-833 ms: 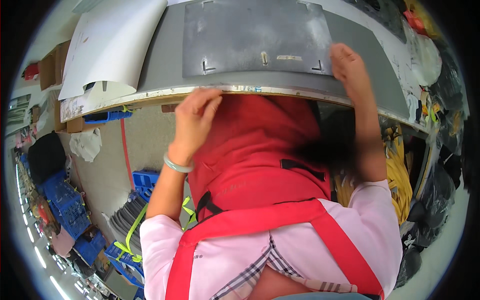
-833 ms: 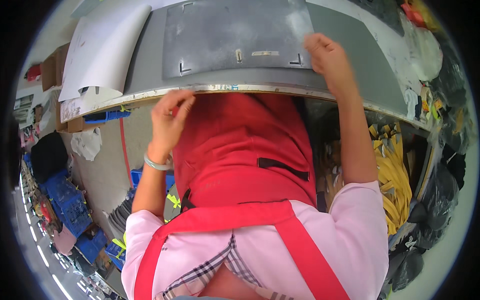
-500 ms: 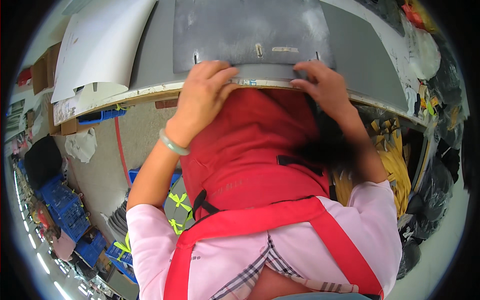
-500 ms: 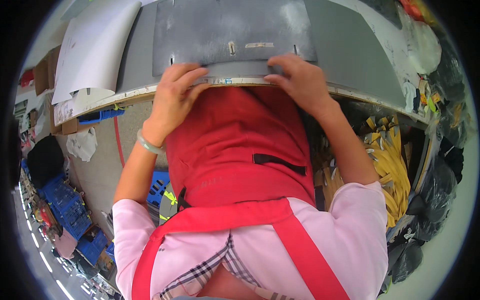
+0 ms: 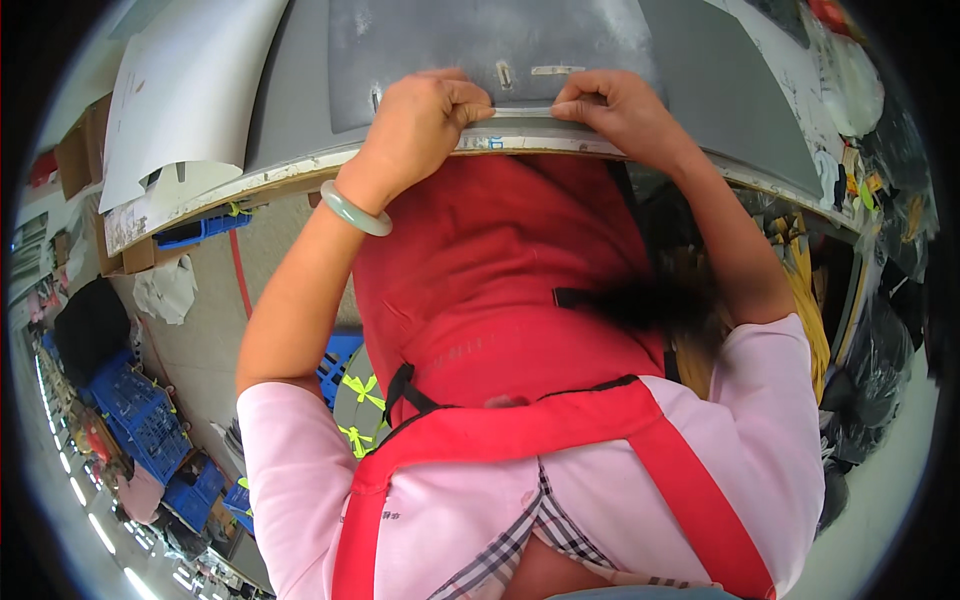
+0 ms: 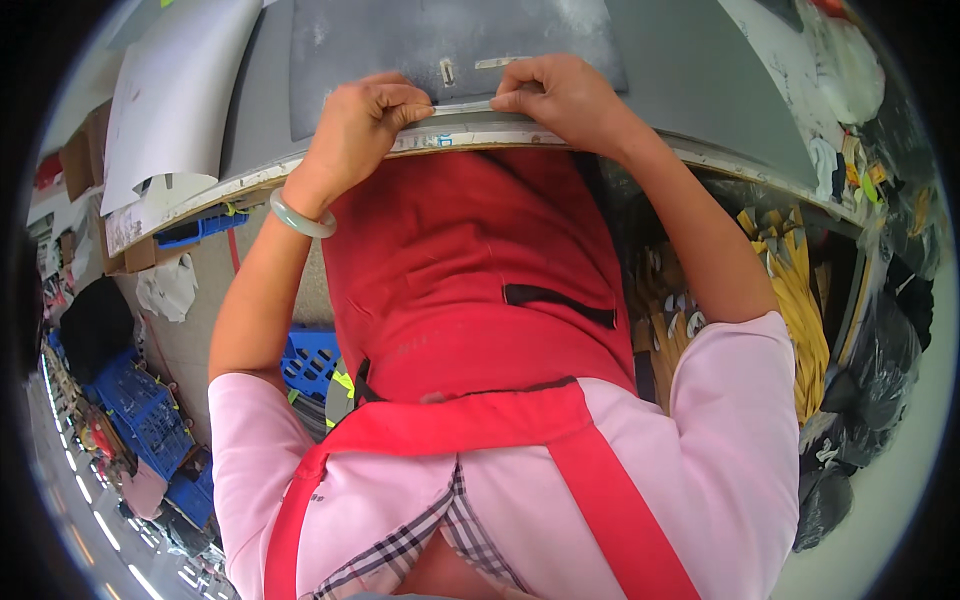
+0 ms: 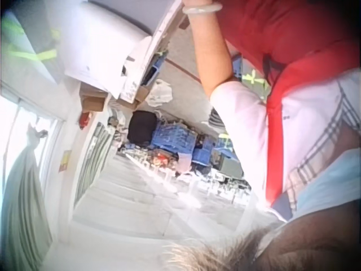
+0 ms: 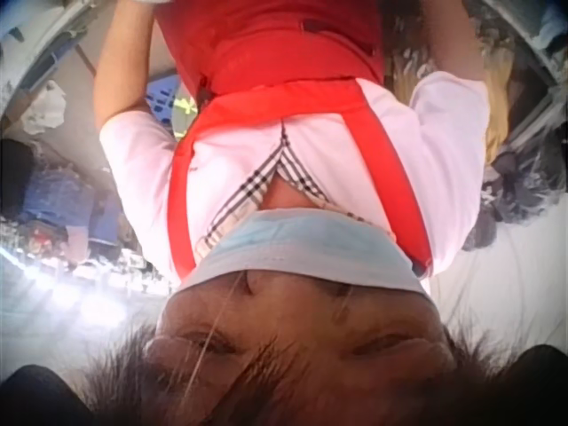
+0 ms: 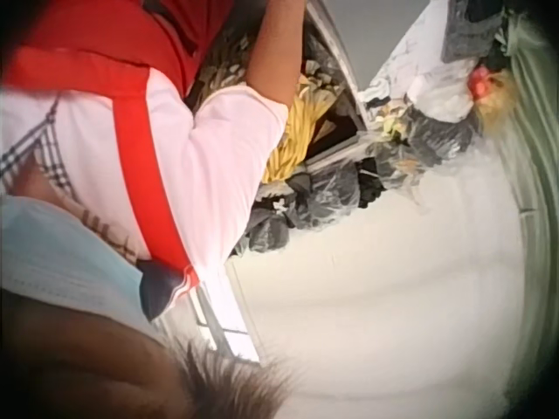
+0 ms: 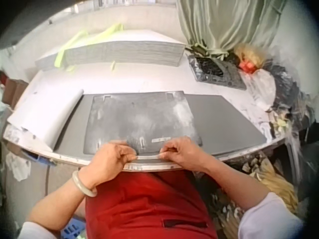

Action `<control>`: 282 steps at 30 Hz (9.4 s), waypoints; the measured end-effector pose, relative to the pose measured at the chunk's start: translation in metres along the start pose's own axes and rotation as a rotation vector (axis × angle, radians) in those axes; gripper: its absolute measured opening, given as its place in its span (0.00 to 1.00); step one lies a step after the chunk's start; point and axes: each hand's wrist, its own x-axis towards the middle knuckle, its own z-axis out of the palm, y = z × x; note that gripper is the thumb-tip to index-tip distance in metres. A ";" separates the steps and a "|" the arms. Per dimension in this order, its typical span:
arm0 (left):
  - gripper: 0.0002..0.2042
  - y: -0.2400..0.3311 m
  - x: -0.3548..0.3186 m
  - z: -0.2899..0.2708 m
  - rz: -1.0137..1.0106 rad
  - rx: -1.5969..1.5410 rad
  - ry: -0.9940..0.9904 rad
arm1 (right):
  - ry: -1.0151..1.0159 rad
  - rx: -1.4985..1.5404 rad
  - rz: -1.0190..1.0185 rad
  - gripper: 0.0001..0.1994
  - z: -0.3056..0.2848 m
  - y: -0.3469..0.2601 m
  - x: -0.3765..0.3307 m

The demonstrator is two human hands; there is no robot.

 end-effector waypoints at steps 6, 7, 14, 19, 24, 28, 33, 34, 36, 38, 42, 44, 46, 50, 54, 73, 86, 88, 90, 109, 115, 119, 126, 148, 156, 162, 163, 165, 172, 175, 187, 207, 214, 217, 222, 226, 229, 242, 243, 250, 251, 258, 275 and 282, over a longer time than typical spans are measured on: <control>0.06 0.000 -0.016 0.002 0.102 0.019 0.091 | 0.179 -0.230 -0.088 0.07 0.011 -0.008 -0.020; 0.06 0.000 -0.020 0.001 0.094 0.013 0.112 | 0.242 -0.231 -0.113 0.07 0.012 -0.006 -0.023; 0.11 -0.012 -0.050 -0.038 -0.046 0.232 0.208 | 0.460 -0.422 0.117 0.09 -0.033 0.014 -0.044; 0.12 -0.022 -0.050 -0.048 -0.082 0.306 0.028 | 0.432 -0.494 0.089 0.10 -0.031 0.023 -0.049; 0.14 -0.019 -0.051 -0.049 -0.029 0.291 0.078 | 0.454 -0.411 0.111 0.10 -0.023 0.022 -0.049; 0.15 -0.017 -0.050 -0.048 -0.041 0.307 0.059 | 0.420 -0.442 0.103 0.10 -0.023 0.015 -0.047; 0.15 -0.016 -0.050 -0.047 -0.072 0.351 0.061 | 0.402 -0.458 0.079 0.09 -0.022 0.014 -0.047; 0.14 -0.016 -0.050 -0.046 -0.090 0.344 0.055 | 0.412 -0.437 0.065 0.08 -0.021 0.015 -0.048; 0.14 -0.015 -0.048 -0.048 -0.105 0.312 0.053 | 0.428 -0.385 0.032 0.08 -0.019 0.016 -0.048; 0.13 -0.015 -0.049 -0.048 -0.117 0.296 0.045 | 0.347 -0.357 0.098 0.08 -0.022 0.015 -0.049; 0.12 -0.019 -0.048 -0.045 -0.096 0.317 0.038 | 0.279 -0.309 0.146 0.10 -0.026 0.012 -0.054; 0.11 -0.022 -0.050 -0.044 -0.095 0.299 0.049 | 0.295 -0.246 0.151 0.11 -0.025 0.013 -0.057; 0.10 -0.024 -0.050 -0.041 -0.109 0.242 0.062 | 0.300 -0.228 0.159 0.11 -0.025 0.012 -0.059; 0.09 -0.024 -0.048 -0.039 -0.132 0.181 0.056 | 0.288 -0.265 0.180 0.12 -0.027 0.010 -0.061; 0.09 -0.028 -0.045 -0.042 -0.143 0.107 0.009 | 0.285 -0.273 0.175 0.13 -0.027 0.011 -0.063; 0.08 -0.022 -0.048 -0.039 -0.003 0.267 0.062 | 0.348 -0.323 0.076 0.10 -0.019 0.020 -0.069; 0.10 -0.004 -0.035 -0.043 -0.096 0.258 -0.042 | 0.301 -0.388 0.097 0.13 -0.025 0.018 -0.070; 0.11 0.008 -0.019 -0.033 -0.020 0.224 0.024 | 0.301 -0.389 0.104 0.13 -0.023 0.016 -0.067; 0.12 0.018 0.006 -0.010 0.105 0.193 0.102 | 0.310 -0.387 0.105 0.13 -0.021 0.021 -0.066; 0.05 0.009 0.070 0.073 0.189 0.382 0.372 | 0.346 -0.178 -0.025 0.10 -0.030 0.006 -0.066; 0.05 0.008 0.070 0.073 0.192 0.381 0.377 | 0.356 -0.386 -0.047 0.08 -0.004 -0.003 -0.064; 0.05 0.008 0.071 0.073 0.201 0.369 0.386 | 0.342 -0.357 -0.074 0.08 -0.004 0.006 -0.065; 0.05 0.006 0.070 0.074 0.184 0.365 0.393 | 0.419 -0.050 0.114 0.05 -0.029 0.002 -0.064; 0.06 0.006 0.071 0.074 0.198 0.390 0.378 | 0.367 -0.201 0.228 0.07 -0.029 0.013 -0.059; 0.06 0.006 0.070 0.072 0.162 0.391 0.360 | 0.303 0.021 0.262 0.08 -0.064 -0.002 -0.038; 0.13 0.015 0.069 0.071 0.109 0.489 0.422 | 0.450 -0.212 0.105 0.09 -0.099 0.036 0.035; 0.18 0.015 0.068 0.071 0.026 0.484 0.283 | 0.469 -0.270 0.080 0.09 -0.100 0.038 0.048; 0.18 0.015 0.069 0.071 0.013 0.507 0.282 | 0.485 -0.372 0.026 0.09 -0.103 0.039 0.068; 0.18 0.016 0.070 0.071 -0.010 0.513 0.260 | 0.407 -0.594 -0.072 0.09 -0.108 0.053 0.103; 0.18 0.015 0.069 0.071 -0.013 0.507 0.261 | 0.411 -0.707 -0.123 0.09 -0.102 0.057 0.110; 0.18 0.014 0.070 0.072 -0.010 0.495 0.279 | 0.453 -0.164 0.172 0.06 -0.112 0.068 0.108; 0.19 0.007 0.069 0.078 0.008 0.433 0.346 | 0.194 -0.480 -0.374 0.10 0.008 -0.037 0.222; 0.19 0.006 0.070 0.081 0.027 0.378 0.390 | 0.159 -0.673 -0.451 0.09 0.030 -0.039 0.260; 0.20 0.005 0.069 0.078 0.024 0.344 0.395 | 0.128 -0.765 -0.488 0.09 0.030 -0.041 0.260; 0.20 0.002 0.068 0.079 0.012 0.387 0.365 | 0.152 -0.650 -0.260 0.08 0.022 -0.066 0.249; 0.21 0.003 0.068 0.079 0.016 0.371 0.353 | 0.146 -0.142 -0.028 0.05 0.028 -0.060 0.245; 0.21 0.005 0.068 0.075 -0.001 0.445 0.299 | 0.168 -0.079 0.027 0.04 0.036 -0.055 0.249; 0.20 0.004 0.070 0.079 -0.044 0.432 0.273 | -0.169 0.182 0.124 0.08 0.047 -0.095 0.159; 0.20 0.002 0.069 0.087 0.021 0.383 0.387 | -0.218 0.129 0.109 0.08 0.054 -0.099 0.142; 0.19 -0.002 0.061 0.080 0.070 0.448 0.405 | -0.302 -0.172 0.063 0.06 0.085 -0.107 0.117; 0.19 0.000 0.061 0.078 0.061 0.439 0.375 | -0.300 -0.202 0.053 0.06 0.087 -0.107 0.118; 0.20 -0.008 0.061 0.090 0.069 0.456 0.448 | -0.353 -0.231 0.006 0.08 0.082 -0.104 0.113; 0.20 0.001 0.063 0.079 0.003 0.478 0.330 | -0.148 -0.539 -0.151 0.12 0.074 -0.114 0.089; 0.19 0.004 0.063 0.073 -0.021 0.414 0.315 | 0.439 -0.258 0.062 0.11 -0.033 -0.034 0.055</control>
